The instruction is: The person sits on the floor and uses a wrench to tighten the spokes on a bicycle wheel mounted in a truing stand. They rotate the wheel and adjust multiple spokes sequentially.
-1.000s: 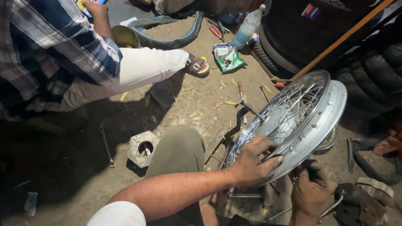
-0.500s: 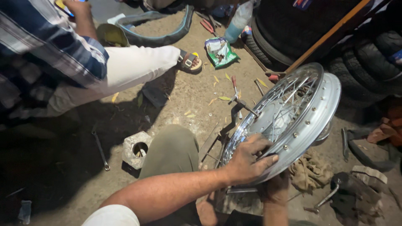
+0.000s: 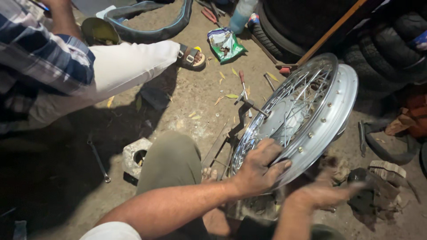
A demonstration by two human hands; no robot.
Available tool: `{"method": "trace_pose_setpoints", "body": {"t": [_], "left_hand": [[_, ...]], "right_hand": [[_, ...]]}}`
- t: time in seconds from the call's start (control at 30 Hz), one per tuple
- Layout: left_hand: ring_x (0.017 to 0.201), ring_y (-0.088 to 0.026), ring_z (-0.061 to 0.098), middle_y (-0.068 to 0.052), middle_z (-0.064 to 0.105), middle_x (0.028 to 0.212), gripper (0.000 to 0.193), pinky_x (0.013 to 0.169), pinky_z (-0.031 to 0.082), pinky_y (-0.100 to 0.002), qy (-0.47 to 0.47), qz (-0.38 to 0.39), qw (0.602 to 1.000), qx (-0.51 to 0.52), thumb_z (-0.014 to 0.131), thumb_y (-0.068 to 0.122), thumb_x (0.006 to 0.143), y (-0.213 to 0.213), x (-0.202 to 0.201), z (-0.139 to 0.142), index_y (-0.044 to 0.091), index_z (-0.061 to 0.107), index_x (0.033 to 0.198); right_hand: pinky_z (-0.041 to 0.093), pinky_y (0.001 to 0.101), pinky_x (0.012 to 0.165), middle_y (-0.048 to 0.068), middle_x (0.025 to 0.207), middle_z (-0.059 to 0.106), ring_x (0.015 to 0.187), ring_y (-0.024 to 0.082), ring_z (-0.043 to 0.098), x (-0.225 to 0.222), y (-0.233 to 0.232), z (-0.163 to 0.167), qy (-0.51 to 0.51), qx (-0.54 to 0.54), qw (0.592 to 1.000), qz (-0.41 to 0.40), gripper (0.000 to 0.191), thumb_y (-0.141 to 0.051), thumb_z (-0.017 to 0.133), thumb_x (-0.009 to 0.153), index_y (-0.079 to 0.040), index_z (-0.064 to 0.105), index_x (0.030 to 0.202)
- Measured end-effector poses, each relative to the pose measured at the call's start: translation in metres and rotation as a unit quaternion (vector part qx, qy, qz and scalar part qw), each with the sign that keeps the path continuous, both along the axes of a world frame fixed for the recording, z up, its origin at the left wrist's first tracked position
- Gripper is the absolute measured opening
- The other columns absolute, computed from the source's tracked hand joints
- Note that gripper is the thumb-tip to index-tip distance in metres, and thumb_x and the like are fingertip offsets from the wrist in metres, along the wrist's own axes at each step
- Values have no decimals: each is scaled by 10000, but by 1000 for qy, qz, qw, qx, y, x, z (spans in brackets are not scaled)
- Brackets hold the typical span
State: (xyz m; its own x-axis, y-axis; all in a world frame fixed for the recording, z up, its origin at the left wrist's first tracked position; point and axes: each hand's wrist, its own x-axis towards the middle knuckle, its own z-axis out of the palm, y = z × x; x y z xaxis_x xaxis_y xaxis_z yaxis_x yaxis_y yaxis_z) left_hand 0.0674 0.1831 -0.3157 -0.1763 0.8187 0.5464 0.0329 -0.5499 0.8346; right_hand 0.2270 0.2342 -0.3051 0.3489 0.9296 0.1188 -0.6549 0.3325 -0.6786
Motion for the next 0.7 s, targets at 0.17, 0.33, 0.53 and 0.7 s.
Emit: {"method": "trace_pose_setpoints", "body": {"t": [0.17,0.33,0.53,0.7], "left_hand": [[917,-341,665,-166,649,972,166,829,542,-399,-9,9,1000,-8,728,85,936,0,3,-8,-6,655,1055],[906,-346,655,-169,638,955,177,833,542,-406,6,11,1000,9,737,79,920,-1,4,-10,-4,636,1038],[939,-353,677,-171,653,986,207,841,546,-405,9,27,1000,9,748,109,936,-3,3,-8,-9,632,1060],[926,-338,694,-171,670,988,225,824,555,-397,4,23,1000,0,760,133,929,-5,-1,-3,-13,649,1060]], "right_hand": [[421,481,1237,219,1520,522,1437,324,543,-14,41,57,-135,130,981,56,904,-683,567,965,18,427,1519],[467,429,1180,129,1406,599,1336,249,622,-16,24,53,-317,110,940,66,663,-604,482,1090,-20,536,1400],[525,268,1034,77,1270,640,1141,143,620,-16,-16,23,-280,88,956,3,257,-23,612,1086,-12,563,1337],[471,190,842,3,1225,597,1014,82,579,-15,-43,25,-451,11,884,-125,372,83,604,906,-39,550,1253]]}}
